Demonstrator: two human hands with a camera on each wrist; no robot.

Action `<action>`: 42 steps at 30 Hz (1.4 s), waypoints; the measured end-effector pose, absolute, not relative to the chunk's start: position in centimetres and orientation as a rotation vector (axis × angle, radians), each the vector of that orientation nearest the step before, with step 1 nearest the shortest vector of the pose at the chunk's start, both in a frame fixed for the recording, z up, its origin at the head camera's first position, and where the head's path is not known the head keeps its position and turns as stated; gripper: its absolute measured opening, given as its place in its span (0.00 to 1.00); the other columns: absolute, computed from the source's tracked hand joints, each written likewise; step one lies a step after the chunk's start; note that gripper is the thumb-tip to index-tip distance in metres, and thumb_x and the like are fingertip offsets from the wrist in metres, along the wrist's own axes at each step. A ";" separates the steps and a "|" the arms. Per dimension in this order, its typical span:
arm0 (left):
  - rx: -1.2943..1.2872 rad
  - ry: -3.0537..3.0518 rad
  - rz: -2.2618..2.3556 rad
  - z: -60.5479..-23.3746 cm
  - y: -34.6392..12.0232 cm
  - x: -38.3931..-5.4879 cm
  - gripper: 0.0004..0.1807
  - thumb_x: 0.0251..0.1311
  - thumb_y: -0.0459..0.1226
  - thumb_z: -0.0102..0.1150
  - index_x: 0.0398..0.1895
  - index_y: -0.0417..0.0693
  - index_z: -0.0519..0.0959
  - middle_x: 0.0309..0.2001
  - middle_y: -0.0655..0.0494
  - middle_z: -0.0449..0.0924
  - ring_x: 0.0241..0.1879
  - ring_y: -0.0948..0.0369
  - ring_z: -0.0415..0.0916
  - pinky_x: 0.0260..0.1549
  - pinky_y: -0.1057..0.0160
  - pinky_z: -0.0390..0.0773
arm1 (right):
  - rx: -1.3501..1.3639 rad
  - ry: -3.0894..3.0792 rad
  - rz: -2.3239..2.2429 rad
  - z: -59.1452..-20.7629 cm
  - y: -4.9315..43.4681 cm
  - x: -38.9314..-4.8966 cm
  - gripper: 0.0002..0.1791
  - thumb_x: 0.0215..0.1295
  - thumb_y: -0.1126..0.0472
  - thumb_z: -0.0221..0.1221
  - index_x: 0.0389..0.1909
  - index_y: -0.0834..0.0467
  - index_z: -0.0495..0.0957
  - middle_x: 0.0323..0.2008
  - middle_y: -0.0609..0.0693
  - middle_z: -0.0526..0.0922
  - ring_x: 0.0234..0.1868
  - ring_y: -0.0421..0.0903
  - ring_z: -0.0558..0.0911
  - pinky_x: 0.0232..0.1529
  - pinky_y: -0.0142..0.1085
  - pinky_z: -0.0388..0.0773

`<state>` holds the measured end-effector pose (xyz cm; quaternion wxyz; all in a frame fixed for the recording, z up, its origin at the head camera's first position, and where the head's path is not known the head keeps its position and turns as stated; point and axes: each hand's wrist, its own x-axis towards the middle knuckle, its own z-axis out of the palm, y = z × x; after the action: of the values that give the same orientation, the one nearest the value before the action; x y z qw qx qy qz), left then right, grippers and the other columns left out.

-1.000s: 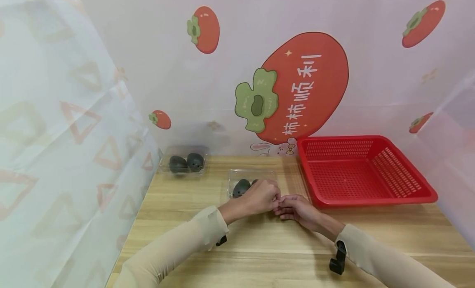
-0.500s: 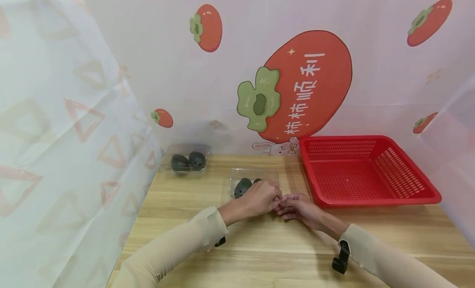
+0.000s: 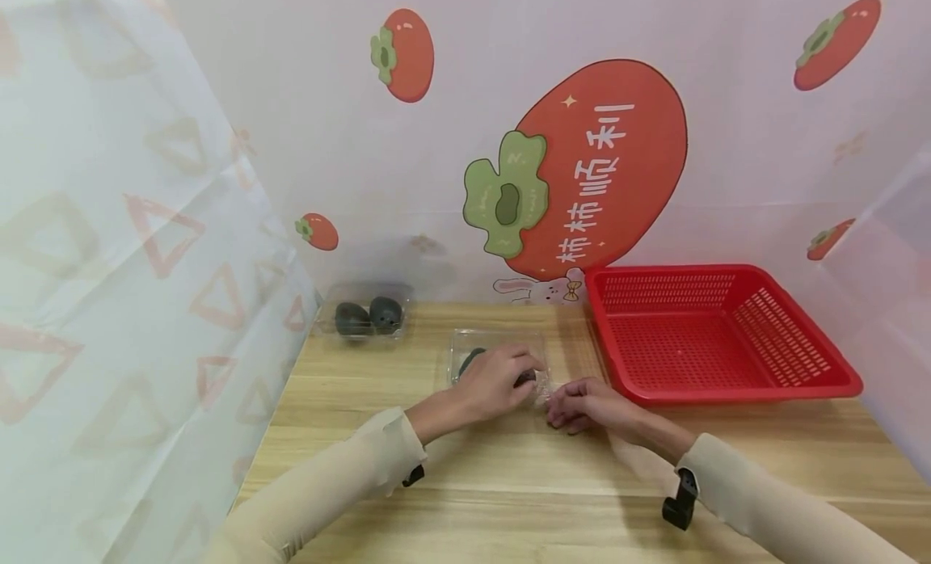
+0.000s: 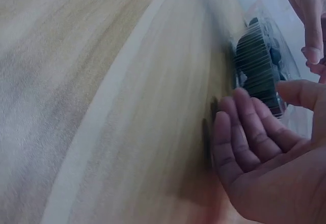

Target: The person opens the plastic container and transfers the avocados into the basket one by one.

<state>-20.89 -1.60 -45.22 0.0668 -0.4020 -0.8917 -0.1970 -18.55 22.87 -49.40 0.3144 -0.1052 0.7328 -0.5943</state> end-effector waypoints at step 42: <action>-0.019 -2.692 -1.819 -48.2 -13.0 -19.7 0.16 0.74 0.28 0.57 0.60 0.30 0.78 0.58 0.35 0.80 0.53 0.46 0.82 0.52 0.51 0.84 | -1.570 2.791 -0.330 -41.7 16.4 -16.3 0.12 0.68 0.58 0.70 0.51 0.54 0.87 0.44 0.46 0.88 0.41 0.40 0.86 0.42 0.35 0.86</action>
<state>-19.65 -13.04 -48.24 -0.0538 -0.0059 -0.8274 -0.5590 -16.26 16.39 -41.71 -0.0386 -0.4874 0.8663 -0.1024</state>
